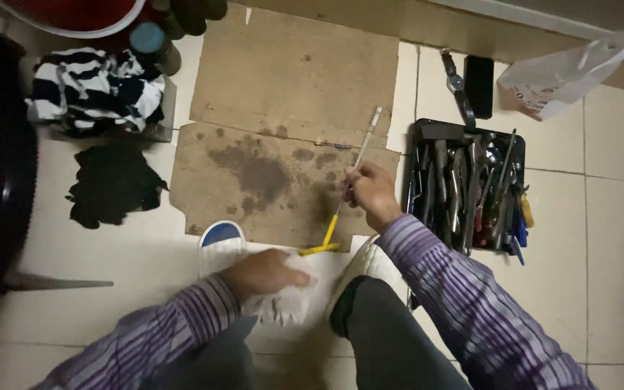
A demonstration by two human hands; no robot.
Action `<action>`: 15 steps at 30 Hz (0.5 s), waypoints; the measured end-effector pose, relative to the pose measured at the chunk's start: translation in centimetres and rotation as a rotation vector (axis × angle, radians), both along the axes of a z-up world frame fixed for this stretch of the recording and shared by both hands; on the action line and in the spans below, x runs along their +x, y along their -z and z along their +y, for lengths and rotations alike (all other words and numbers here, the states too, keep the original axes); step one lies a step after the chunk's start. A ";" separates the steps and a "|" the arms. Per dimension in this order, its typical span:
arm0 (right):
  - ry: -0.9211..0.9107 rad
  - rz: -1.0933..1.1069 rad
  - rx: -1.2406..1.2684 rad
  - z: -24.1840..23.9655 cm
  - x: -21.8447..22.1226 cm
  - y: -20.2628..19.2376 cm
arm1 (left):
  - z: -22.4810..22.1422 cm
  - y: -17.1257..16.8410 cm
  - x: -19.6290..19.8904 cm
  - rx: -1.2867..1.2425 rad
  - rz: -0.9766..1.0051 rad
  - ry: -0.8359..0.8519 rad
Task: The person is cleaning various hand tools, primarily wrenches and screwdrivers, by wiping them down with a white cloth to remove grease.
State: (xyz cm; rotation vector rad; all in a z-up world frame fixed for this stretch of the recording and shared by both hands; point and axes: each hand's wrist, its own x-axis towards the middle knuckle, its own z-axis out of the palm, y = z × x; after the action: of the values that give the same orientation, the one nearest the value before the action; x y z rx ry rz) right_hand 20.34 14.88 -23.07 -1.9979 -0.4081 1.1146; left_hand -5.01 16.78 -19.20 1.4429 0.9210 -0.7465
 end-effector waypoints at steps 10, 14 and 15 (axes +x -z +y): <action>-0.257 -0.303 -0.333 8.2 0.1 5.5 | 0.0 1.0 -0.3 -0.089 -0.249 0.068; -0.455 -0.653 -0.351 8.6 1.1 13.7 | -1.1 3.9 -1.1 -0.206 -0.191 -0.045; -0.586 -0.836 -0.382 8.9 1.0 16.0 | -0.7 2.9 -0.9 -0.217 -0.232 -0.130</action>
State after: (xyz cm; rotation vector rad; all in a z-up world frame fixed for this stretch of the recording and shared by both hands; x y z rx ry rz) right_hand 21.30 23.74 -39.04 -2.7371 -1.3606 0.6332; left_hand -5.90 16.12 -22.09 1.2357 0.7238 -0.5513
